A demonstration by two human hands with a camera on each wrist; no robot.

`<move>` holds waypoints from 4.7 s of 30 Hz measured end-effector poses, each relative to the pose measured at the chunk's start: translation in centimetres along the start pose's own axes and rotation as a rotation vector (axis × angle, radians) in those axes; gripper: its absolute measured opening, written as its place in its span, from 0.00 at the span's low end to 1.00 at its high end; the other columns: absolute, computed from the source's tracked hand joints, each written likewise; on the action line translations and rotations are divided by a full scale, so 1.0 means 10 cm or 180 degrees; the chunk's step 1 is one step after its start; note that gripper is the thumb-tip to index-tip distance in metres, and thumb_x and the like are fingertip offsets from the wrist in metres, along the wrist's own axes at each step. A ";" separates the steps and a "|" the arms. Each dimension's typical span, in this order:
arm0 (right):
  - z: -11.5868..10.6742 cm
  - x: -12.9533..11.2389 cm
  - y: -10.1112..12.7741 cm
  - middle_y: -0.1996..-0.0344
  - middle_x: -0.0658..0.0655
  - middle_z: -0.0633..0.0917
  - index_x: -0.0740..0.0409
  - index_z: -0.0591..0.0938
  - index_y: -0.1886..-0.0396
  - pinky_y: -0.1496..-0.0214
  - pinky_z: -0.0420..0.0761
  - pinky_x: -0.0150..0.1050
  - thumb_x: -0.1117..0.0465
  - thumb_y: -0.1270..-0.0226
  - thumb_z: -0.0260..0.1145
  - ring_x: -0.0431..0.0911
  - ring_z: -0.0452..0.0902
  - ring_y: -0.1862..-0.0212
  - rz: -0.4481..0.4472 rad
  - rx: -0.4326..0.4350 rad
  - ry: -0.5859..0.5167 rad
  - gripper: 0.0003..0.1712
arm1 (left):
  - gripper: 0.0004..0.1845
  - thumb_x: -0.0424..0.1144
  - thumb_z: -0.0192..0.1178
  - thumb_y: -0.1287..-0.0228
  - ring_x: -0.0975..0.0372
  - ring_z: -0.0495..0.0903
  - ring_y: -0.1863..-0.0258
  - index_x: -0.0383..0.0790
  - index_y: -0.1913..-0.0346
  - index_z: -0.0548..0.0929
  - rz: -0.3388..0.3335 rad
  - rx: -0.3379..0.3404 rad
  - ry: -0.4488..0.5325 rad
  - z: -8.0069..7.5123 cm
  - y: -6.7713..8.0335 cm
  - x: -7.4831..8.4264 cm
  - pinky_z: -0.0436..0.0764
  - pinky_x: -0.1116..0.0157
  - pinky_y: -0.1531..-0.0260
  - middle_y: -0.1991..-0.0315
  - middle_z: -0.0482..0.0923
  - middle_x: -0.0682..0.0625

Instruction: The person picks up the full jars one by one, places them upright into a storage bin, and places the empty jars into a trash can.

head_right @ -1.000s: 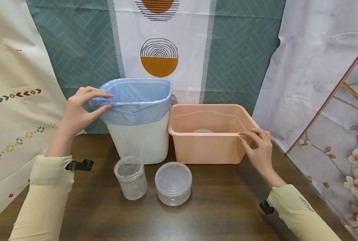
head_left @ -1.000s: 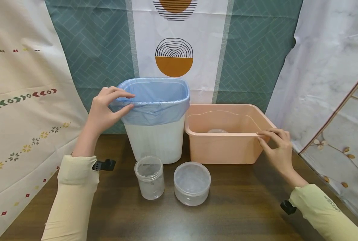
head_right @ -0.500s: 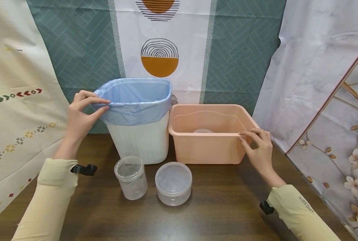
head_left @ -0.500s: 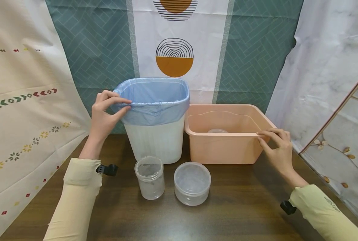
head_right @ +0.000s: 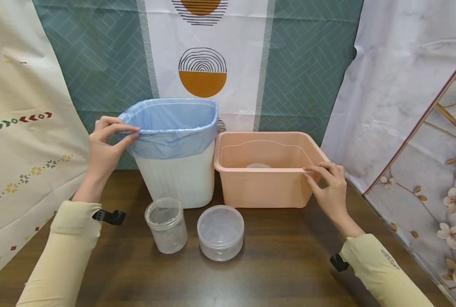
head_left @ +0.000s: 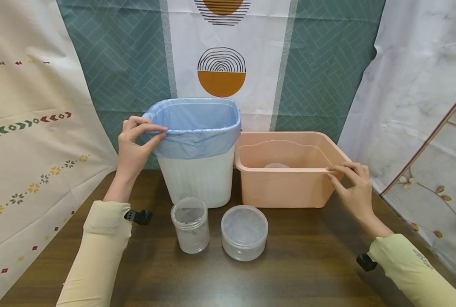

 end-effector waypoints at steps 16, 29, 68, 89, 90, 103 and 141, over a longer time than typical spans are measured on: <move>0.19 -0.33 -0.16 0.64 0.60 0.83 0.59 0.88 0.62 0.48 0.58 0.40 0.65 0.54 0.76 0.44 0.70 0.56 -0.0298 -0.0387 0.0079 0.15 | 0.07 0.22 0.68 0.46 0.72 0.63 0.53 0.30 0.62 0.89 0.0026 0.0053 0.0009 0.01 0.01 -0.16 0.60 0.68 0.46 0.62 0.70 0.68; 0.96 -1.36 -0.19 0.47 0.52 0.84 0.47 0.83 0.42 0.42 0.65 0.50 0.54 0.48 0.73 0.49 0.74 0.44 -0.1016 -0.1453 -0.0266 0.29 | 0.07 0.21 0.67 0.45 0.73 0.64 0.53 0.28 0.63 0.88 0.0026 0.0088 0.0040 0.01 0.01 -0.06 0.60 0.68 0.46 0.62 0.70 0.69; 1.72 -1.79 0.43 0.27 0.45 0.65 0.31 0.66 0.27 0.35 0.70 0.48 0.29 0.48 0.68 0.44 0.61 0.32 -0.1296 -0.4035 -0.0238 0.47 | 0.07 0.23 0.68 0.45 0.74 0.64 0.53 0.29 0.62 0.89 -0.0033 0.0093 -0.0024 0.01 0.01 -0.14 0.60 0.68 0.46 0.61 0.70 0.70; 1.84 -1.81 0.45 0.33 0.50 0.68 0.30 0.64 0.27 0.48 0.74 0.40 0.36 0.64 0.80 0.47 0.63 0.41 -0.1353 -0.4998 0.0167 0.59 | 0.06 0.23 0.68 0.44 0.74 0.63 0.55 0.29 0.63 0.89 -0.0022 0.0095 -0.0006 0.02 0.03 -0.07 0.60 0.68 0.46 0.61 0.70 0.69; 1.84 -1.82 0.45 0.33 0.51 0.68 0.30 0.64 0.27 0.46 0.73 0.41 0.36 0.64 0.80 0.47 0.62 0.41 -0.1380 -0.5020 0.0160 0.59 | 0.06 0.23 0.68 0.44 0.73 0.63 0.55 0.29 0.63 0.88 -0.0017 0.0097 -0.0001 0.03 0.03 -0.07 0.60 0.68 0.46 0.61 0.70 0.69; 1.76 -1.91 0.13 0.30 0.47 0.64 0.25 0.62 0.27 0.41 0.70 0.41 0.39 0.61 0.80 0.44 0.60 0.39 -0.1243 -0.5288 -0.0006 0.58 | 0.06 0.23 0.67 0.43 0.73 0.63 0.54 0.28 0.62 0.88 -0.0027 0.0098 0.0060 0.02 0.03 0.05 0.60 0.67 0.45 0.61 0.70 0.69; 1.46 -2.66 -1.91 0.26 0.44 0.57 0.23 0.58 0.25 0.35 0.65 0.56 0.40 0.51 0.75 0.46 0.48 0.30 -0.1193 -0.4559 0.0153 0.54 | 0.07 0.22 0.68 0.45 0.74 0.65 0.53 0.28 0.62 0.88 -0.0039 0.0154 0.0029 0.04 0.02 -0.02 0.60 0.68 0.45 0.62 0.70 0.71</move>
Point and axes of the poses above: each hand's wrist, its own y-axis away from the middle knuckle, its own z-axis out of the palm, x = y × z, the point moved 7 cm from there along -y, towards the middle knuckle
